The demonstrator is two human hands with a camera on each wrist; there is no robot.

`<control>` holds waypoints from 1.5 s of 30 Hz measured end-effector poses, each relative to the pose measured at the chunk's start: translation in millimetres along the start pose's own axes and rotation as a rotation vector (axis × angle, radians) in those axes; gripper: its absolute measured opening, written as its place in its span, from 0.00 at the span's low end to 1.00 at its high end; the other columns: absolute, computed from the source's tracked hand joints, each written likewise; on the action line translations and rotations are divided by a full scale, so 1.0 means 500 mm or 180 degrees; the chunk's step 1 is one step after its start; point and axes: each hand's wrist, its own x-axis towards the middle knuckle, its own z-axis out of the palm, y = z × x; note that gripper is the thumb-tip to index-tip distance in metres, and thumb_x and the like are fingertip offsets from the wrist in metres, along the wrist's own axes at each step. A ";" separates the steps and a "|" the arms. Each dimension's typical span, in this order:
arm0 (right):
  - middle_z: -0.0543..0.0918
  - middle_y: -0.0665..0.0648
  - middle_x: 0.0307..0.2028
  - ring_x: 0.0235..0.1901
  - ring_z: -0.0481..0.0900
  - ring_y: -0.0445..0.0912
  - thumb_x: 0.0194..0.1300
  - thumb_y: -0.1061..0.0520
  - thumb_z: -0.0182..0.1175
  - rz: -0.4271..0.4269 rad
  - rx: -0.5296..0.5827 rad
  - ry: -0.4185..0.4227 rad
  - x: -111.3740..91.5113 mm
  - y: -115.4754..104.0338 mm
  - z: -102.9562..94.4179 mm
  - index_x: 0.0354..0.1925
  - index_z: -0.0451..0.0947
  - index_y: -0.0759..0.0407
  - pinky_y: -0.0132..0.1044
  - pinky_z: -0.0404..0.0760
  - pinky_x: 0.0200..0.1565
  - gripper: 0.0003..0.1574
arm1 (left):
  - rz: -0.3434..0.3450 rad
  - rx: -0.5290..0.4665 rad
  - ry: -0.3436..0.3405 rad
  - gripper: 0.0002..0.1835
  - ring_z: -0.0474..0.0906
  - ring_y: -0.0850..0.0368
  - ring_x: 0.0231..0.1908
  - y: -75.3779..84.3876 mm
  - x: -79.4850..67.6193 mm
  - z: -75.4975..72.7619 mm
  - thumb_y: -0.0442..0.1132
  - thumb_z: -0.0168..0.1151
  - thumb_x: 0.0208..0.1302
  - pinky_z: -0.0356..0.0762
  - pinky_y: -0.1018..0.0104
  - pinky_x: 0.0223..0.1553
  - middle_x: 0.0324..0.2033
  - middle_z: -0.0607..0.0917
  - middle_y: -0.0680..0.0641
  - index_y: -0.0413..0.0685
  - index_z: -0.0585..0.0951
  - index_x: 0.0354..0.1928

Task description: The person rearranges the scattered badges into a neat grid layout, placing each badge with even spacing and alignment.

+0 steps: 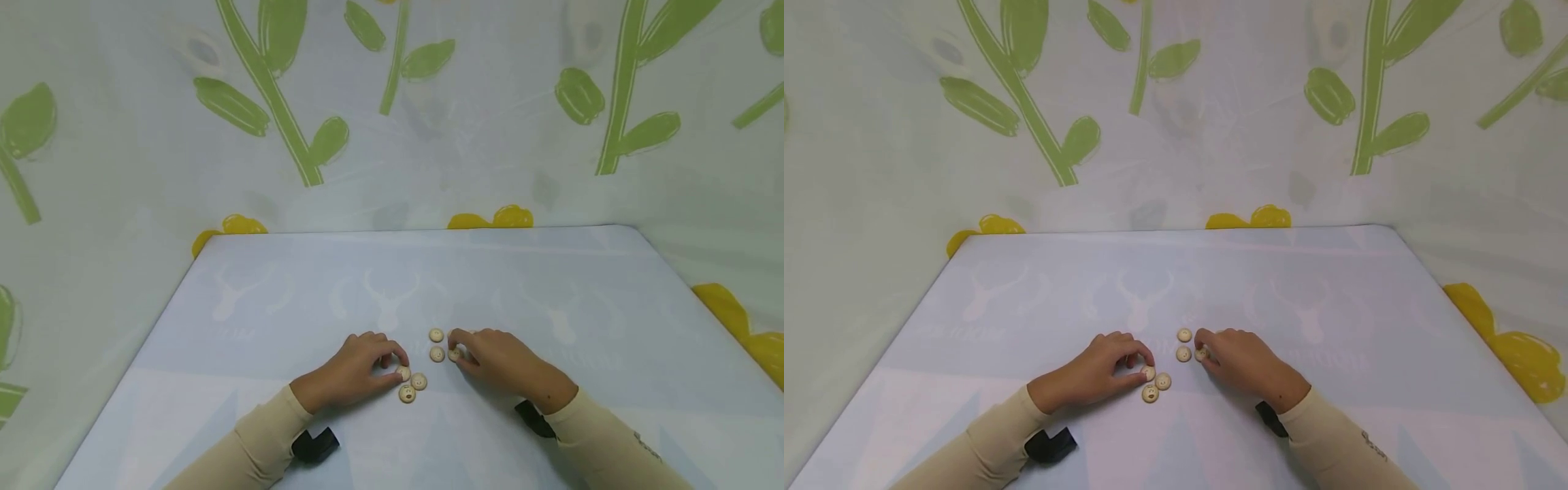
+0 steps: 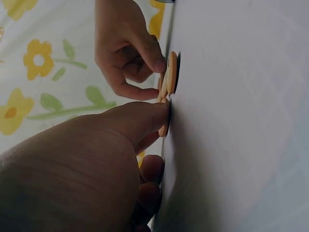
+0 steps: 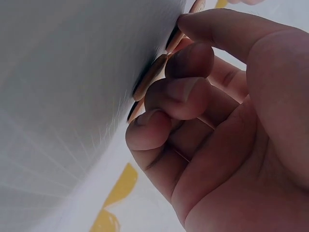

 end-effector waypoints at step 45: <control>0.69 0.41 0.20 0.21 0.64 0.33 0.63 0.55 0.67 0.0012 0.0000 0.0071 0.003 -0.027 -0.006 0.47 0.79 0.49 0.29 0.65 0.26 0.13 | 0.0036 0.0008 -0.0017 0.07 0.67 0.66 0.34 -0.004 0.001 -0.003 0.48 0.68 0.65 0.58 0.63 0.40 0.28 0.73 0.62 0.65 0.83 0.43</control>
